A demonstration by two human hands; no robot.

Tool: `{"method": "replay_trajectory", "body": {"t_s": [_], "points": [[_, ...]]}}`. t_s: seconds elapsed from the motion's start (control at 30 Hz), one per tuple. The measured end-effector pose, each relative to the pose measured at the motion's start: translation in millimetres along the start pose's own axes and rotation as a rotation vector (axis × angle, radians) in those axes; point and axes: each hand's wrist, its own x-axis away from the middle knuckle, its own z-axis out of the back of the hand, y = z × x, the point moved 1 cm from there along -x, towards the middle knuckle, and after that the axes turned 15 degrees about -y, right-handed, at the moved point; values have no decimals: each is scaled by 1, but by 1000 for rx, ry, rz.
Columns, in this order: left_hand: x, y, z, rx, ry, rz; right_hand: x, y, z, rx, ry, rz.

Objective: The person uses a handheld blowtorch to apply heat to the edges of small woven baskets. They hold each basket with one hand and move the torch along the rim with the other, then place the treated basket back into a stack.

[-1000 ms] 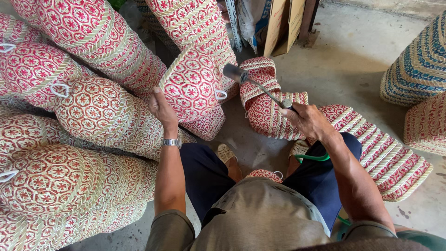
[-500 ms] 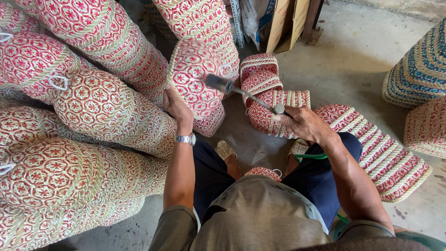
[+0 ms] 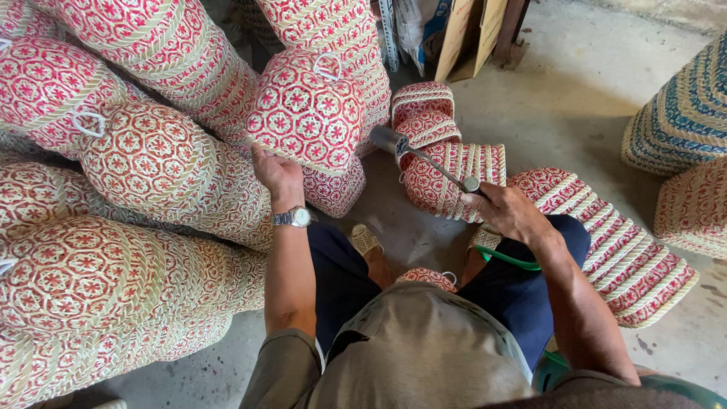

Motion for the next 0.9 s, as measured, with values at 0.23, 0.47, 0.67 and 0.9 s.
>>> {"method": "replay_trajectory", "body": {"t_s": [0.23,0.47,0.67,0.9], "points": [[-10,29,11,-139,-75,12,-5,16,8,-209,-57,6],[-32,39,39,-506,-263,-192,0,9,18,-388,-151,-67],[-51,56,49,-611,-384,-249,-1,-5,39,-315,-120,-94],[-28,62,25,-82,-544,125,-6,-3,52,-364,-51,9]]}}
